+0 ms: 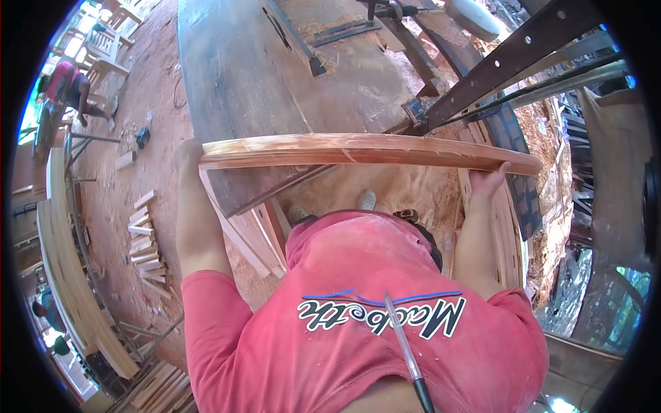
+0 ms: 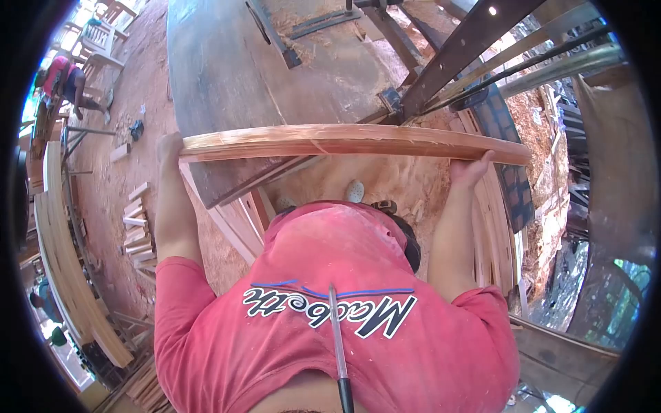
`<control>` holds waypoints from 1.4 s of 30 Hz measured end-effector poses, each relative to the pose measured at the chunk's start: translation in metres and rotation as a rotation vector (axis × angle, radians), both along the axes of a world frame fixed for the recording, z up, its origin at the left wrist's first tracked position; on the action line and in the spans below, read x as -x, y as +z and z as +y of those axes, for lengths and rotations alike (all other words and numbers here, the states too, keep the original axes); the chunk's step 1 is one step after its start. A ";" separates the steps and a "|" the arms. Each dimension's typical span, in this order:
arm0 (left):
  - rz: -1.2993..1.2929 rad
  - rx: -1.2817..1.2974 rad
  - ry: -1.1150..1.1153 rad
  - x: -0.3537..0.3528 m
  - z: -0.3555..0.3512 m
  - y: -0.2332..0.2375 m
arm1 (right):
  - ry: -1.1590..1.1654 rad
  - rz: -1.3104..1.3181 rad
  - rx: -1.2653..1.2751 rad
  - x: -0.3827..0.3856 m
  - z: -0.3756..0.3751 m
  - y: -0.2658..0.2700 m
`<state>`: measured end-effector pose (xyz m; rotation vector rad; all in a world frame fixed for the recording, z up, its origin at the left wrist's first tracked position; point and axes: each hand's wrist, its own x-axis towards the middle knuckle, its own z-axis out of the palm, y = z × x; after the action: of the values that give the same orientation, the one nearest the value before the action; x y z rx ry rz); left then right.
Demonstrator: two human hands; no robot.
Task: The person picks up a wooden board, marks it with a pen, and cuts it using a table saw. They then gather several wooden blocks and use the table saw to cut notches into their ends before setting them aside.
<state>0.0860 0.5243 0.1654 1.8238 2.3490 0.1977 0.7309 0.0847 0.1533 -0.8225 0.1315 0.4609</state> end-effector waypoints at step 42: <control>-0.571 -0.312 -0.077 -0.013 -0.019 -0.003 | -0.142 0.030 -0.011 0.056 0.014 0.018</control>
<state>0.0992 0.5051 0.1627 1.6756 1.9172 0.9784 0.6753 0.0988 0.1711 -0.7903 0.2137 0.3406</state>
